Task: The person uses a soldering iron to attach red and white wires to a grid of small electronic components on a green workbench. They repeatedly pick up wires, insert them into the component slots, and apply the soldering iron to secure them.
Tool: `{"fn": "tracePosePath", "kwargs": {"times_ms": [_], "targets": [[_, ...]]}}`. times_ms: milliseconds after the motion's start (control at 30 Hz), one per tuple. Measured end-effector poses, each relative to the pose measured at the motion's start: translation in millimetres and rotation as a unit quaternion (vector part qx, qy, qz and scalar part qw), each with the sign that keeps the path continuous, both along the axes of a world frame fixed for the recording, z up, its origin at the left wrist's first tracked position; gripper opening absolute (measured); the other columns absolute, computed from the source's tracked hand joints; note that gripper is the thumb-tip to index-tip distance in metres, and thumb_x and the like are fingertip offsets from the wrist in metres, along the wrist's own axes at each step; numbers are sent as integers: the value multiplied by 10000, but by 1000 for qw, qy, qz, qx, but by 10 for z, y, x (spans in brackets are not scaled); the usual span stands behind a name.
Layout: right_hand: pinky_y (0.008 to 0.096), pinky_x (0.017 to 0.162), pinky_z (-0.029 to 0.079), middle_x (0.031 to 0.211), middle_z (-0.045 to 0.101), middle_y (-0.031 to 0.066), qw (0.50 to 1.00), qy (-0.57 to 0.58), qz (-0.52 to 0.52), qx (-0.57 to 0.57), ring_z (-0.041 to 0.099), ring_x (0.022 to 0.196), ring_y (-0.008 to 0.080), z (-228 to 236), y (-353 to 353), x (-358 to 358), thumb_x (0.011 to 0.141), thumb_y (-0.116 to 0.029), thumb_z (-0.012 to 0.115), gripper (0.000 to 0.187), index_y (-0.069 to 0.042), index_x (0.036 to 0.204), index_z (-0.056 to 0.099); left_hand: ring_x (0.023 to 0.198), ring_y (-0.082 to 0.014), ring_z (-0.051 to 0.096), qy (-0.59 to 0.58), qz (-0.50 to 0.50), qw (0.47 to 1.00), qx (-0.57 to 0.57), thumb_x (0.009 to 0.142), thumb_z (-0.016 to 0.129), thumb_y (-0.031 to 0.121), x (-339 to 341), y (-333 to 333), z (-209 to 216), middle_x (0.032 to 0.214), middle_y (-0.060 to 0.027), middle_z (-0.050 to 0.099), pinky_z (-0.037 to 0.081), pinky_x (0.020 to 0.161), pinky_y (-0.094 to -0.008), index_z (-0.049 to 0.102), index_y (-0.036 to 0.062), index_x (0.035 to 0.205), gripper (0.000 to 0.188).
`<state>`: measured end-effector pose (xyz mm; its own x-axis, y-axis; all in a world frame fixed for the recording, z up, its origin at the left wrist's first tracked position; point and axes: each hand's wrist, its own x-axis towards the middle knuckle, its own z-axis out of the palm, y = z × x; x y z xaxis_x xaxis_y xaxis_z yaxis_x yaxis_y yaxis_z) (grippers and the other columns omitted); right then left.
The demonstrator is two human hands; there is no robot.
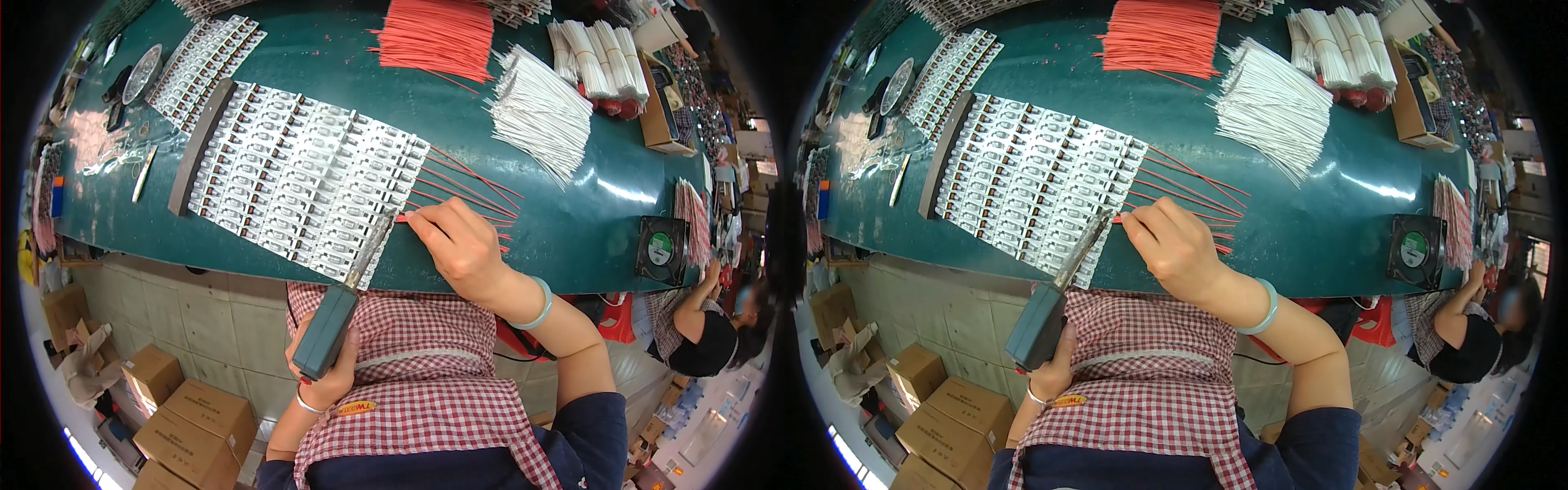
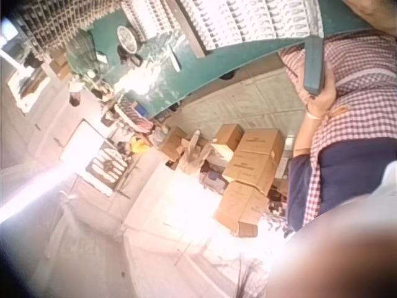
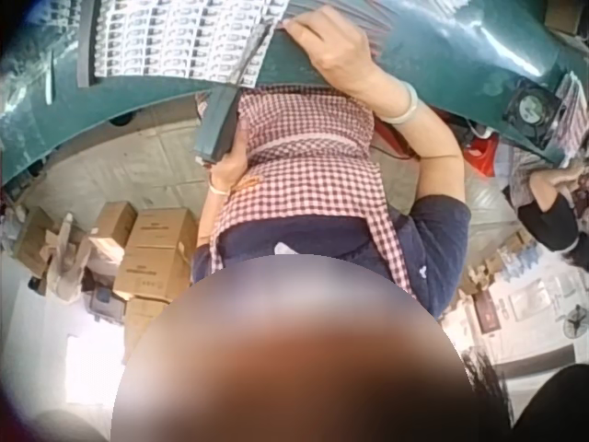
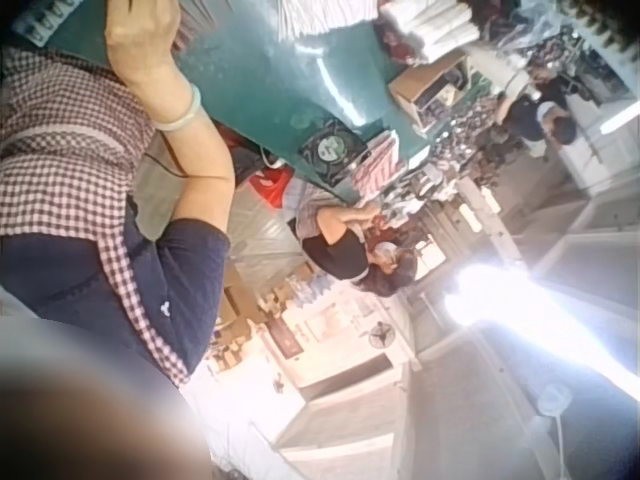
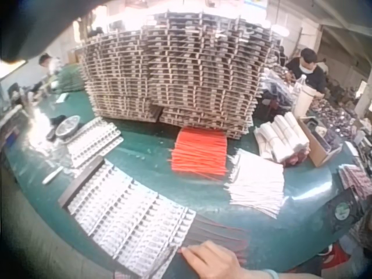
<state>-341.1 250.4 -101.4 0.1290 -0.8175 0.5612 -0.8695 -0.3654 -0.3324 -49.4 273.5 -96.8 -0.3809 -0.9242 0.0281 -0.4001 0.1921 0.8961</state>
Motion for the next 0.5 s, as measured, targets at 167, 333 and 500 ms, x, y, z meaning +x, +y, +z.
{"fn": "tracePosePath", "kwargs": {"times_ms": [167,333,500], "targets": [[322,579,517,954,679,99,1000,-2,4,-7,639,813,234,-20,-13,-1,764,0,737,287,52,1046,726,775,-315,726,-13,-13,1000,-20,833,786,-15,-56,-43,68,973,-191,719,571,671,-361,733,-59,1042,220],[321,585,521,955,674,97,1000,4,3,-4,637,822,237,-5,-14,9,753,6,730,295,55,1043,725,773,-312,723,-20,-19,999,-19,826,796,-9,-65,-53,92,962,-183,718,572,670,-359,735,-58,1007,197],[337,592,537,963,698,107,1000,-8,-9,12,649,780,239,30,-5,39,740,49,743,308,45,1048,738,760,-307,718,-26,-18,999,-6,822,796,-12,-11,-2,19,945,-172,713,569,662,-358,737,-52,983,176]]}}
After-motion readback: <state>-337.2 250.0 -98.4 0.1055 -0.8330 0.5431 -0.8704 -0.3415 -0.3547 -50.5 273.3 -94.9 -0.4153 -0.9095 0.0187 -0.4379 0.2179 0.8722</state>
